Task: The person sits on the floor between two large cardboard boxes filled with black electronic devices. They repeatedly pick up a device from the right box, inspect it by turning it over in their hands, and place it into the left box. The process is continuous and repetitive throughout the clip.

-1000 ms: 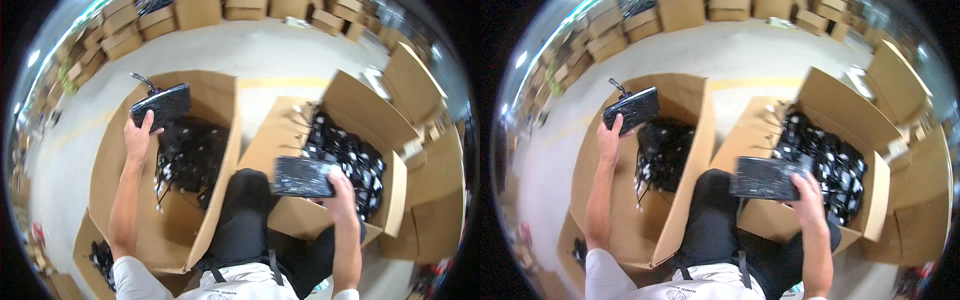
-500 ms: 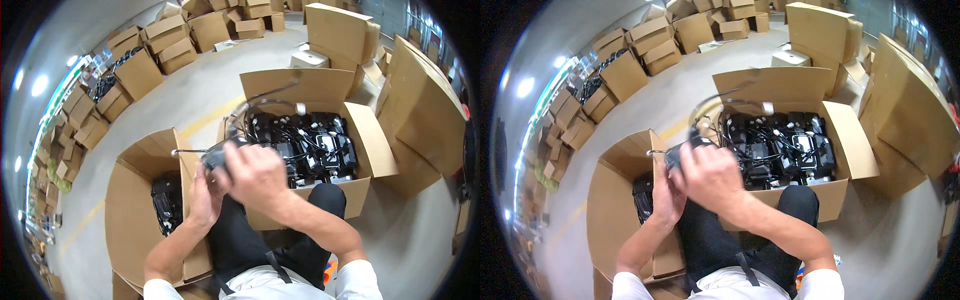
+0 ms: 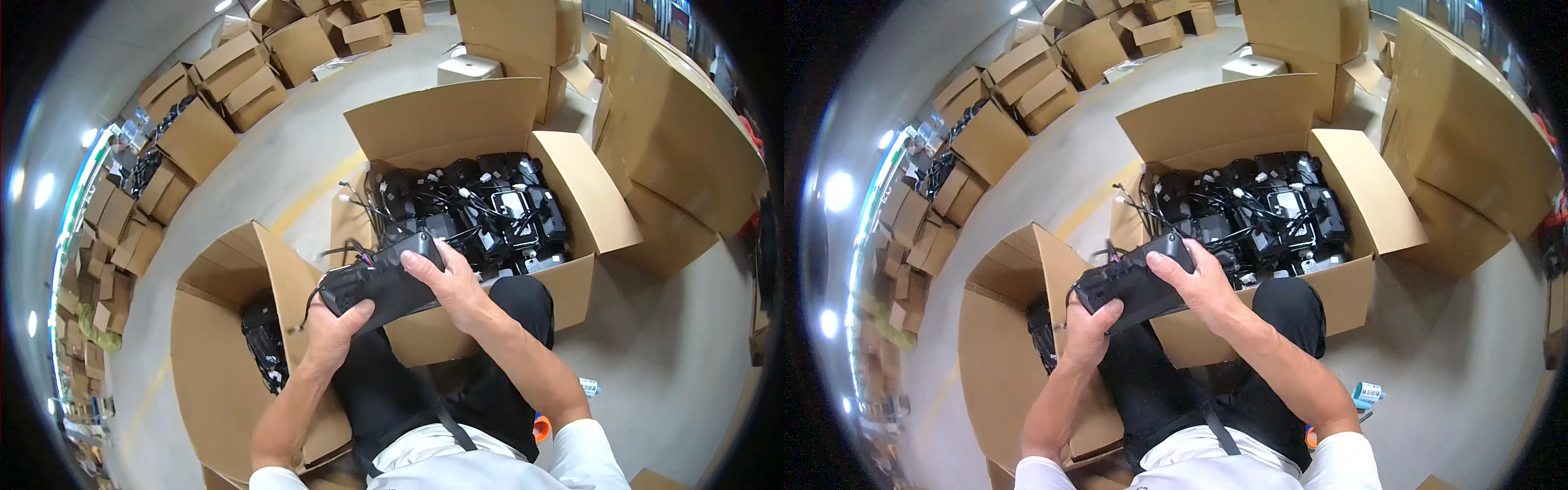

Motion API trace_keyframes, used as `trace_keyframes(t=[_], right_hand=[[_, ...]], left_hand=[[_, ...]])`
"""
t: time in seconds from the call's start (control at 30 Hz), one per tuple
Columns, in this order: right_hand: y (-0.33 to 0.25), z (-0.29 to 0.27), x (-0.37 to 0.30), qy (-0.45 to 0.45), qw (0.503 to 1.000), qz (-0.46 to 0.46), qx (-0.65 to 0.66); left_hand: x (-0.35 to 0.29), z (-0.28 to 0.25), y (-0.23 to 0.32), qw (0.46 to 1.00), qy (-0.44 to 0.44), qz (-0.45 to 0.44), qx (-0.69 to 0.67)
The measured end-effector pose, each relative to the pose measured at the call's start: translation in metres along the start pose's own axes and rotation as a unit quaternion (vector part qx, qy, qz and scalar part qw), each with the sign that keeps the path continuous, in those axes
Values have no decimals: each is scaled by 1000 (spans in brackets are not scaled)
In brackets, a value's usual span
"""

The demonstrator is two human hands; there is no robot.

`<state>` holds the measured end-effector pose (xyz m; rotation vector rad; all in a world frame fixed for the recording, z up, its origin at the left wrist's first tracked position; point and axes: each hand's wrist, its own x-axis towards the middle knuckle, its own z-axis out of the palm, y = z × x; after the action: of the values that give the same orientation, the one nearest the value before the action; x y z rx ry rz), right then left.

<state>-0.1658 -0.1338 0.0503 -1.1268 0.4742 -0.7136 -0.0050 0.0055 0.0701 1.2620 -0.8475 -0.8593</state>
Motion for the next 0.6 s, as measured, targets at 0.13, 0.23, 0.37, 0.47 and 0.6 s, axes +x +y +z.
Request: trace_keyframes(t=[0.13, 0.23, 0.37, 0.47, 0.6], right_hand=[[10, -11, -2, -37, 992, 15, 118], [31, -7, -3, 17, 989, 16, 149], [67, 1, 2, 112, 986, -19, 121], [68, 3, -7, 154, 986, -53, 20], [64, -3, -11, 155, 985, -76, -6]], left_hand=[[1, -1, -3, 999, 11, 16, 34], [0, 3, -6, 999, 37, 20, -3], [-1, 1, -20, 993, 54, 64, 82], [-1, 4, -22, 990, 69, 30, 116], [1, 6, -22, 993, 67, -14, 98]])
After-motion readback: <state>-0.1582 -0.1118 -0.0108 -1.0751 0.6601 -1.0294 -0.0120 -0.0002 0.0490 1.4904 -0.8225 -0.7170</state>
